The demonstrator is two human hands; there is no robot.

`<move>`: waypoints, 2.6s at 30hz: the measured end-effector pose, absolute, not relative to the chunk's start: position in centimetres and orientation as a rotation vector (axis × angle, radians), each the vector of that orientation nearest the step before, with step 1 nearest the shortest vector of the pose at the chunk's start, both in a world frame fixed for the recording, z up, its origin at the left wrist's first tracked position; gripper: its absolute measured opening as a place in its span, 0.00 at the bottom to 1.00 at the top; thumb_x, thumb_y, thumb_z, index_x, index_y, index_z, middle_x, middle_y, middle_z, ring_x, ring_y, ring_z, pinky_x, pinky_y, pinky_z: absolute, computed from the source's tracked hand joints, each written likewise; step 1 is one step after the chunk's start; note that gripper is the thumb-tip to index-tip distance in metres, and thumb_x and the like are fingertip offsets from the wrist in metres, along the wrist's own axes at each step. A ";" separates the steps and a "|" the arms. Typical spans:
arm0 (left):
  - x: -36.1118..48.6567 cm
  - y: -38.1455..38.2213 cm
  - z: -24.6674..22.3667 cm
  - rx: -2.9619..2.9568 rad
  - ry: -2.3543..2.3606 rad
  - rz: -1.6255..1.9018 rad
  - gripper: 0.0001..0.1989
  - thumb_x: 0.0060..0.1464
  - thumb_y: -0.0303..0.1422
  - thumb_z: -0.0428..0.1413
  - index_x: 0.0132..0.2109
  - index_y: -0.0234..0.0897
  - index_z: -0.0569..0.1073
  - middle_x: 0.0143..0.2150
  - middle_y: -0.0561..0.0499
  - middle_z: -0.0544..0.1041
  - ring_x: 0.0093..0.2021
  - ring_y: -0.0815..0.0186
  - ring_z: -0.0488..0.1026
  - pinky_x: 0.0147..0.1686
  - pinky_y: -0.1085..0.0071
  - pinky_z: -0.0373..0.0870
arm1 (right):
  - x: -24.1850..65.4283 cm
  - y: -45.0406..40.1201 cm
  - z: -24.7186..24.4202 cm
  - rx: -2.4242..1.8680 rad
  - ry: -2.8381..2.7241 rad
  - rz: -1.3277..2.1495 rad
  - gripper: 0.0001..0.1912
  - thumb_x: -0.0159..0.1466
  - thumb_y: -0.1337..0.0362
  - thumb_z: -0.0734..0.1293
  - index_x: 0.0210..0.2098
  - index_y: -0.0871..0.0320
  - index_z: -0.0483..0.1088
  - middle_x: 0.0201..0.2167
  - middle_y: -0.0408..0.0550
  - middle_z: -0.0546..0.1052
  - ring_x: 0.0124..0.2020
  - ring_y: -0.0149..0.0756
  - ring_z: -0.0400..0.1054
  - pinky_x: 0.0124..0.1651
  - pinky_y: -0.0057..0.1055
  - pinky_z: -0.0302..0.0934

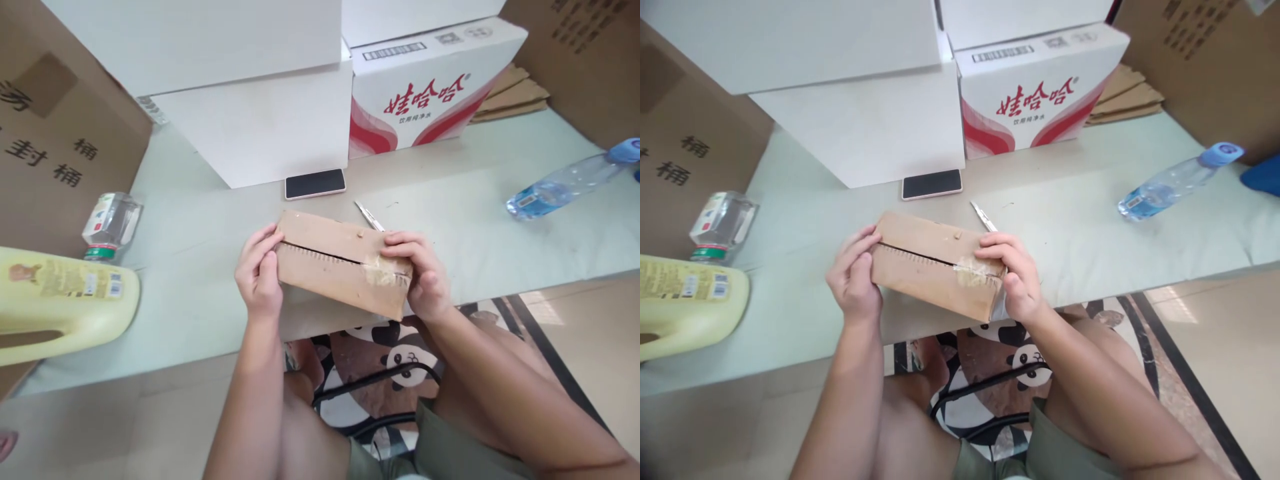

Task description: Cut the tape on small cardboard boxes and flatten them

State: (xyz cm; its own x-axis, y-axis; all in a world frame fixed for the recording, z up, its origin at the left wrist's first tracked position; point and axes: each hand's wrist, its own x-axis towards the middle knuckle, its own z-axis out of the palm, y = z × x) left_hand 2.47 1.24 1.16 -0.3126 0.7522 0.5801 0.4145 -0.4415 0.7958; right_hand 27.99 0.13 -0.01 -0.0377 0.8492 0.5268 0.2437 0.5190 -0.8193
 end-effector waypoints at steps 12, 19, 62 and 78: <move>-1.6 1.8 0.7 0.678 1.448 1.988 0.14 0.46 0.34 0.54 0.38 0.38 0.81 0.41 0.48 0.81 0.45 0.61 0.76 0.45 0.67 0.73 | 27.6 0.8 -1.2 -1.129 -1.451 1.130 0.26 0.70 0.42 0.55 0.47 0.54 0.72 0.54 0.53 0.76 0.58 0.46 0.68 0.63 0.49 0.59; 0.4 1.4 -0.1 0.509 1.393 1.495 0.15 0.51 0.44 0.54 0.38 0.38 0.76 0.36 0.47 0.79 0.35 0.63 0.76 0.27 0.73 0.69 | 26.4 -0.3 0.5 -0.844 -1.794 1.100 0.29 0.68 0.38 0.57 0.60 0.44 0.69 0.75 0.44 0.50 0.76 0.47 0.41 0.73 0.52 0.45; 0.0 1.1 -0.5 1.125 1.234 1.474 0.24 0.57 0.50 0.55 0.52 0.39 0.75 0.54 0.41 0.77 0.57 0.52 0.73 0.57 0.57 0.67 | 29.0 3.2 -0.1 -1.806 -1.662 0.743 0.14 0.57 0.61 0.63 0.43 0.52 0.67 0.21 0.39 0.67 0.21 0.36 0.59 0.27 0.32 0.50; -0.1 1.1 -0.4 1.113 1.261 1.450 0.23 0.57 0.51 0.55 0.50 0.38 0.74 0.53 0.42 0.77 0.57 0.51 0.72 0.59 0.54 0.66 | 27.5 0.4 5.1 -0.725 -0.972 1.213 0.11 0.58 0.55 0.72 0.28 0.53 0.69 0.17 0.36 0.55 0.19 0.27 0.51 0.23 0.28 0.50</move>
